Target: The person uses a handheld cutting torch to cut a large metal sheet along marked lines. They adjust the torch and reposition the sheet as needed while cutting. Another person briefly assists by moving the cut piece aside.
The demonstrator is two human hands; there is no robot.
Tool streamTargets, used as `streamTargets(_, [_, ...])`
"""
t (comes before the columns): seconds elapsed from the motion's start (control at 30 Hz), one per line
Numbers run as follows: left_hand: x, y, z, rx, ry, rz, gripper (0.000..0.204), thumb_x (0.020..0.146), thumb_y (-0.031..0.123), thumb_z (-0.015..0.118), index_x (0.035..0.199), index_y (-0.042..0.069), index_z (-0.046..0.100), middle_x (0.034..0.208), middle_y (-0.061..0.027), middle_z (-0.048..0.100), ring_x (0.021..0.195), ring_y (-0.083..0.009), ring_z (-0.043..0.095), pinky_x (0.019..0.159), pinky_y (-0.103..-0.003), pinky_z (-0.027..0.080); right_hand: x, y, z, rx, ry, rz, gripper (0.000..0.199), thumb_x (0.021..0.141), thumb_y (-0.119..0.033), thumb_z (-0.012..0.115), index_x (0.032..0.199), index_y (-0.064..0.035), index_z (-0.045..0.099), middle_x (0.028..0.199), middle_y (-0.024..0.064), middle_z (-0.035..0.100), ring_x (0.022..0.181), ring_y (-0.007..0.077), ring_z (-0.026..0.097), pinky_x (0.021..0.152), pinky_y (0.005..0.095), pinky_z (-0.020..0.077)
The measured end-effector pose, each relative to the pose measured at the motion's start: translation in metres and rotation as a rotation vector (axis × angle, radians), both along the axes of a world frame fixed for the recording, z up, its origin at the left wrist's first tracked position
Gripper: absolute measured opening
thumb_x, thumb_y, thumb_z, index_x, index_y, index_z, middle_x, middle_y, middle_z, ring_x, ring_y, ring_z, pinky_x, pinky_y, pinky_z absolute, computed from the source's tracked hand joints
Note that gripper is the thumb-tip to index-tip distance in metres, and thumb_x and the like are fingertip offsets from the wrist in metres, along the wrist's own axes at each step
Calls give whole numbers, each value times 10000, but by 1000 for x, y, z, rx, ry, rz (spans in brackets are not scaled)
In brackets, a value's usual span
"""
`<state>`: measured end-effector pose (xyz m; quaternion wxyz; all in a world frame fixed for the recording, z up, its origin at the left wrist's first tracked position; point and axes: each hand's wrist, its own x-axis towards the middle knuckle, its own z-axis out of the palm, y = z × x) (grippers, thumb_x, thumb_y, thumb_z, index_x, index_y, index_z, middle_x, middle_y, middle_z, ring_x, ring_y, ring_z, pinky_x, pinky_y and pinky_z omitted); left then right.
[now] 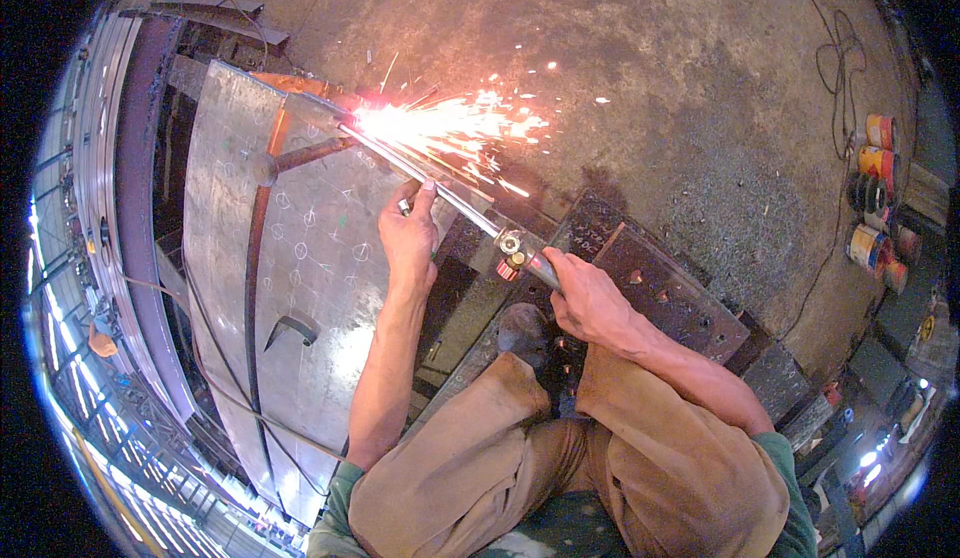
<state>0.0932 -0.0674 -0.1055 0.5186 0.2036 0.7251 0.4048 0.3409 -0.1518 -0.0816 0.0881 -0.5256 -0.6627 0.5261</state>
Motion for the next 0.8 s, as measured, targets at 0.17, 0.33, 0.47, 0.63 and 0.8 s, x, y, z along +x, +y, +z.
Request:
streamTargets(0.17, [8, 4, 14, -27, 36, -19, 302, 956, 214, 709, 1112, -41, 667, 619, 34, 514, 427, -44, 377, 378, -246, 257, -1, 2, 1, -72, -85, 6, 569, 796, -24, 601, 1334, 41, 429, 1073, 309, 604, 991, 493, 614, 844, 539, 516])
streamTargets(0.33, [5, 3, 11, -38, 53, -28, 315, 960, 230, 706, 1108, -45, 667, 661, 19, 552, 447, -51, 383, 404, -250, 259, -1, 1, 3, -44, -65, 8, 567, 794, -25, 610, 1327, 34, 424, 1034, 298, 601, 966, 491, 613, 834, 545, 508])
streamTargets(0.47, [4, 2, 9, -35, 49, -40, 321, 960, 232, 705, 1118, -45, 665, 678, 12, 572, 449, -52, 386, 406, -249, 263, 0, 3, 4, -70, -45, 1, 551, 790, -20, 602, 1313, 26, 435, 1041, 296, 601, 961, 496, 609, 836, 549, 504])
streamTargets(0.63, [6, 3, 10, -40, 67, -47, 326, 960, 234, 703, 1123, -45, 664, 698, -4, 606, 449, -53, 395, 407, -249, 269, 0, 3, 4, -62, -45, -15, 523, 791, -21, 594, 1292, 24, 453, 1044, 302, 607, 968, 500, 607, 846, 554, 498])
streamTargets(0.8, [6, 3, 11, -51, 84, -51, 326, 957, 236, 708, 1128, -38, 669, 687, -2, 602, 450, -52, 391, 410, -248, 266, 0, 3, 5, -73, -47, -25, 461, 828, -45, 608, 1262, 26, 472, 1037, 298, 613, 969, 503, 605, 832, 558, 497])
